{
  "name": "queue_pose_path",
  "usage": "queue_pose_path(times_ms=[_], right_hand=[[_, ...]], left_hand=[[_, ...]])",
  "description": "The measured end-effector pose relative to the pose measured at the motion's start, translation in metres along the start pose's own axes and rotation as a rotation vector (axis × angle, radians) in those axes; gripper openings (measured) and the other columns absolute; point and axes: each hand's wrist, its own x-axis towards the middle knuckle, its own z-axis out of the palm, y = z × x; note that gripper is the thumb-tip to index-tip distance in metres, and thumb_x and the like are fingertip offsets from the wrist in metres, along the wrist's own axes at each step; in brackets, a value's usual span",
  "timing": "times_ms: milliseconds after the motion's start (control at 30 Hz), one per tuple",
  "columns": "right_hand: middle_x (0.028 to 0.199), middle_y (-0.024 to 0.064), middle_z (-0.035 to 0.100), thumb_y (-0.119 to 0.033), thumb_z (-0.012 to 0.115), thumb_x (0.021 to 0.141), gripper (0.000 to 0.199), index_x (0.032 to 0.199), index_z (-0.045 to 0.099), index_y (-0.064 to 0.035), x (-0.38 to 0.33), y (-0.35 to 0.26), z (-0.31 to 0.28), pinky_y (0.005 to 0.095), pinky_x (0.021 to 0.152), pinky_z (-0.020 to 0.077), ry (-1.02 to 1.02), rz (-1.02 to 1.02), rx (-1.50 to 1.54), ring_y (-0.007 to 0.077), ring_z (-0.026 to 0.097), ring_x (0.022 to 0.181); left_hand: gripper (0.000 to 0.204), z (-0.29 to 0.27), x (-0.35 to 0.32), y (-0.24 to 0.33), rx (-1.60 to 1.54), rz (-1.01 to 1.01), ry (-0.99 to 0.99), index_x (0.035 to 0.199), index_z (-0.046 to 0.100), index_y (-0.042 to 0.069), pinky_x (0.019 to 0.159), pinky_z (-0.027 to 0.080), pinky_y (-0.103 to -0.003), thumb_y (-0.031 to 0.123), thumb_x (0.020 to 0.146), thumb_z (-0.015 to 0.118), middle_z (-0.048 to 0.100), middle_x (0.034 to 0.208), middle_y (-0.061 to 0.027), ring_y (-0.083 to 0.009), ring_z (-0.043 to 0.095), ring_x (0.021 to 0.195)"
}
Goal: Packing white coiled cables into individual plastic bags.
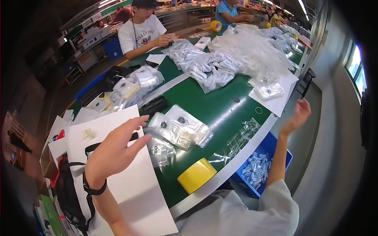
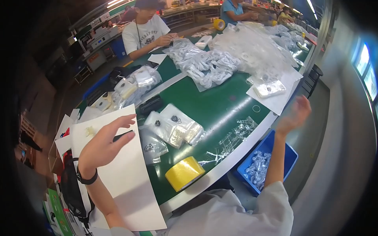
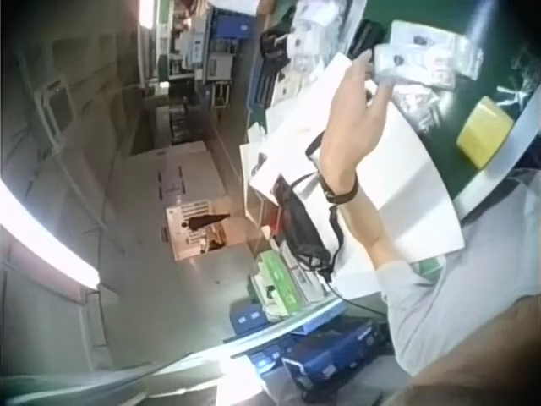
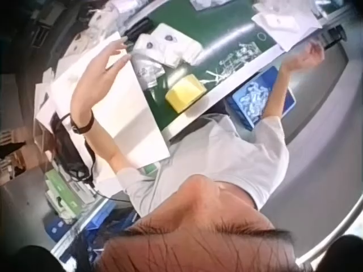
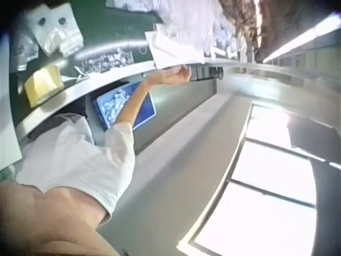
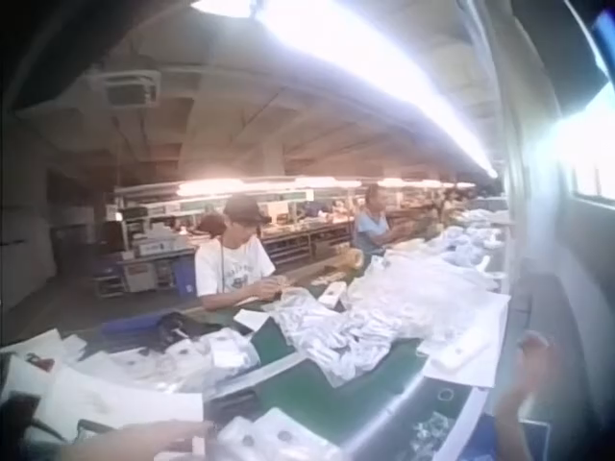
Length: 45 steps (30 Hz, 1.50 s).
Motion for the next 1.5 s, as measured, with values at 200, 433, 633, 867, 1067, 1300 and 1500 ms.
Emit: queue_pose_path(times_ms=[200,433,633,867,1067,1300,1500], right_hand=[[0.116,0.0121,0.064,-0.012,0.067,0.090,0.040,0.127,0.057,-0.0014,-0.009,-0.046,0.137,0.0357,0.098,0.0464,-0.898,0.062,-0.020,0.0226,0.062,0.107],[0.134,0.0290,0.056,-0.043,0.076,0.079,0.080,0.134,0.050,0.0094,-0.067,0.070,0.290,0.0431,0.107,0.0435,-1.586,-0.141,-0.543,0.0393,0.056,0.124],[0.139,0.0352,0.050,-0.057,0.083,0.060,0.115,0.140,0.039,0.0123,-0.095,0.109,0.345,0.0417,0.110,0.0413,-1.761,0.212,-0.515,0.0419,0.051,0.129],[0.160,0.0297,0.021,-0.052,0.090,0.058,0.140,0.158,0.008,0.0025,-0.084,0.126,0.351,0.0422,0.121,0.0270,-1.796,0.216,-0.459,0.0387,0.029,0.147],[0.159,0.0264,0.029,-0.047,0.090,0.061,0.135,0.160,0.008,-0.0043,-0.067,0.115,0.343,0.0430,0.118,0.0312,-1.948,0.311,-0.354,0.0381,0.033,0.145],[0.157,0.0325,0.028,-0.054,0.083,0.063,0.132,0.159,0.009,-0.0017,-0.079,0.100,0.354,0.0451,0.117,0.0332,-1.955,0.212,-0.468,0.0420,0.035,0.144],[0.150,0.0368,0.035,-0.056,0.079,0.061,0.129,0.158,0.013,-0.0016,-0.096,0.107,0.351,0.0443,0.117,0.0340,-1.838,0.132,-0.565,0.0456,0.040,0.139]], left_hand=[[0.044,-0.022,-0.013,-0.005,-0.109,-0.048,0.059,0.143,0.049,0.004,0.105,0.044,-0.036,0.020,0.103,0.054,0.063,0.128,-0.0151,-0.0251,0.059,0.120],[0.051,-0.029,-0.017,-0.014,-0.082,-0.022,0.121,0.140,0.049,-0.001,0.098,0.048,-0.038,0.029,0.101,0.059,0.064,0.125,-0.0200,-0.0309,0.061,0.116],[0.060,-0.032,-0.019,-0.014,-0.083,-0.033,0.112,0.142,0.048,-0.001,0.098,0.048,-0.038,0.037,0.099,0.063,0.063,0.126,-0.0240,-0.0331,0.061,0.118],[0.063,-0.037,-0.020,-0.016,-0.067,-0.083,0.110,0.143,0.048,-0.001,0.098,0.049,-0.039,0.041,0.098,0.063,0.062,0.127,-0.0240,-0.0344,0.060,0.120],[0.065,-0.045,-0.026,-0.021,-0.066,-0.135,0.143,0.142,0.048,0.000,0.098,0.050,-0.040,0.043,0.096,0.064,0.062,0.128,-0.0236,-0.0345,0.061,0.119],[0.067,-0.050,-0.028,-0.023,-0.054,-0.134,0.166,0.143,0.049,0.000,0.095,0.051,-0.040,0.043,0.095,0.065,0.062,0.128,-0.0235,-0.0339,0.061,0.119],[0.068,-0.049,-0.027,-0.022,-0.048,-0.160,0.156,0.143,0.049,0.000,0.095,0.052,-0.040,0.044,0.094,0.066,0.062,0.128,-0.0240,-0.0341,0.061,0.119]])
